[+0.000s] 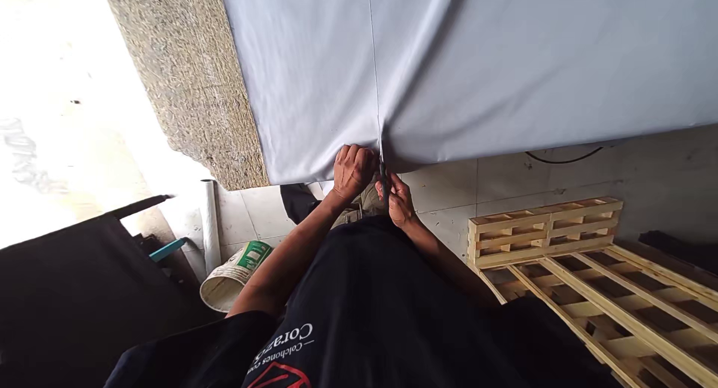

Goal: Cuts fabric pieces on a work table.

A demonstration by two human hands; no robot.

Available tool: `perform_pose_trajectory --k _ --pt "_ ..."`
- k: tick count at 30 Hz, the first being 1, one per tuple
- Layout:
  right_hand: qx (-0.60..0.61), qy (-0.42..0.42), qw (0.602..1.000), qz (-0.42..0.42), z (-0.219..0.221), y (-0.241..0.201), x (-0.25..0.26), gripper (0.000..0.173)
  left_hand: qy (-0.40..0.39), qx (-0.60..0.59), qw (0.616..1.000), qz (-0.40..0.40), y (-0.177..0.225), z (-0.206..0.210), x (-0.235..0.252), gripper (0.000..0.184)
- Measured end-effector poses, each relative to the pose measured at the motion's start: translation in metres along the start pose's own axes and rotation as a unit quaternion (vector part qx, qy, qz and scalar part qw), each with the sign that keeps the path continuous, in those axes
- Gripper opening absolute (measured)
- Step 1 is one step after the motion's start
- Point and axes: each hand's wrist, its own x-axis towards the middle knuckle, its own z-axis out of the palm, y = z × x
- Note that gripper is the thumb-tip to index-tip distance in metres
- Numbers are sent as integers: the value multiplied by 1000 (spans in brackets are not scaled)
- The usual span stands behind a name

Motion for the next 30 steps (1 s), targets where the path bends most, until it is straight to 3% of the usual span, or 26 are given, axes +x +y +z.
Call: perform_pose_trajectory --k 5,14,25,30 --pt "-5 -4 1000 -1 0 -2 0 38 -59 29 997 41 -23 2 -5 32" --pt "11 1 1000 -1 9 -24 30 36 -43 35 994 96 -32 2 -5 30" --pt "43 4 999 9 19 -54 60 48 -21 19 994 108 -35 4 -5 29" --pt "51 9 999 -2 22 -70 88 37 -26 19 994 107 -33 3 -4 26"
